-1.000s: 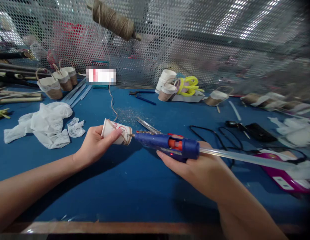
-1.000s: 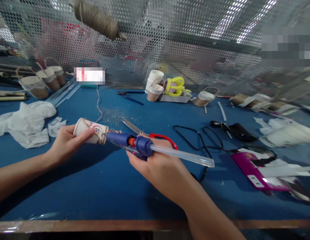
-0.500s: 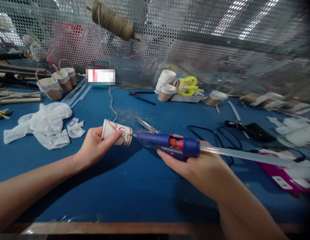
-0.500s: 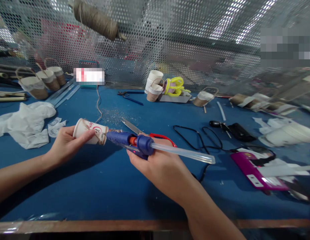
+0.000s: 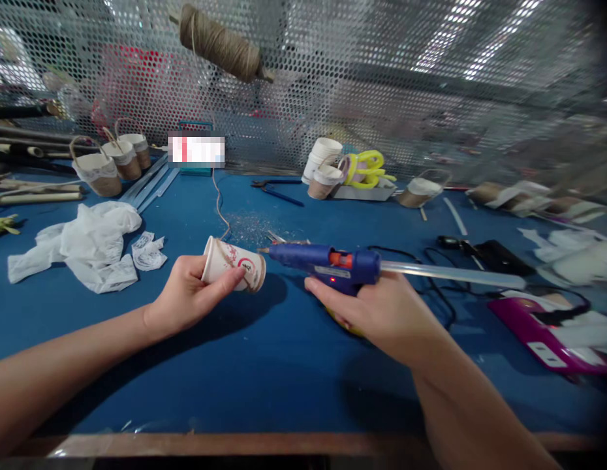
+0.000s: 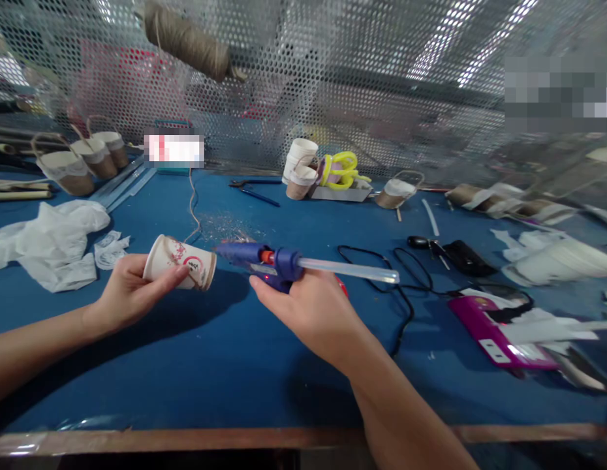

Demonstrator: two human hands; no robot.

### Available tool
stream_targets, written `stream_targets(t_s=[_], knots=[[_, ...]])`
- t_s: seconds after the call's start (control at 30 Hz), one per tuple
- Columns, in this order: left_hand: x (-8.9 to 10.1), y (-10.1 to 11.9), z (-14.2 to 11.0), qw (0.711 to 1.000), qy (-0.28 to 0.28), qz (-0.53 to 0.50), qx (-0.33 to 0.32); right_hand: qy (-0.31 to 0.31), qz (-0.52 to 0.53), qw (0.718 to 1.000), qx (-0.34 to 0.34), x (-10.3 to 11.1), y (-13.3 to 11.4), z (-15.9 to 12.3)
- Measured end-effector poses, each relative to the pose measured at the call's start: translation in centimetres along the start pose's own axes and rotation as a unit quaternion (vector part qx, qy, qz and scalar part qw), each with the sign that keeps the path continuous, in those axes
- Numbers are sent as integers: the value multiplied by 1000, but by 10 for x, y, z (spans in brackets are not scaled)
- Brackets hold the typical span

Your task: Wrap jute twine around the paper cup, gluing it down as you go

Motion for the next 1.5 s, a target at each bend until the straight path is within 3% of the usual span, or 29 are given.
stream_targets(t_s=[0.13, 0.23, 0.33, 0.53, 0.67, 0.83, 0.9, 0.97, 1.1, 1.2, 1.37, 1.5], knots=[[-1, -4, 1, 999, -4, -28, 40, 19, 59, 994, -85, 6, 8, 8], [-2, -6, 1, 996, -8, -57, 73, 110, 117, 978, -136, 24, 25, 22], [-2, -7, 2, 993, -7, -72, 99, 178, 67, 967, -167, 40, 47, 38], [-2, -6, 2, 990, -17, -91, 108, 152, 31, 961, -231, 42, 89, 67], [-3, -5, 0, 991, -27, -91, 99, 120, -9, 966, -227, 42, 102, 74], [-5, 1, -4, 993, -53, -84, 55, 90, -15, 987, -133, 30, 73, 69], [-7, 5, -6, 994, -70, -72, 32, 52, -2, 993, -107, 12, 51, 65], [-8, 9, -9, 995, -88, -50, 5, -27, 23, 994, -100, -13, 29, 60], [-8, 19, -14, 989, -112, 0, -101, -206, 101, 967, -107, -61, -2, 50], [-8, 27, -18, 974, -112, 46, -189, -289, 226, 918, -149, -79, -9, 44], [-8, 30, -18, 967, -125, 75, -210, -257, 436, 843, -181, -79, -13, 42], [-9, 25, -16, 980, -149, 17, -129, -203, 493, 830, -164, -70, -19, 39]])
Point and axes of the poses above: each hand's wrist, its own z-axis towards the middle knuckle, its own x-axis out of the back of the hand, y = z × x, the point moved 4 cm from there along z, towards the middle knuckle, and after that the axes turned 14 degrees about z, right-handed, at the moved point
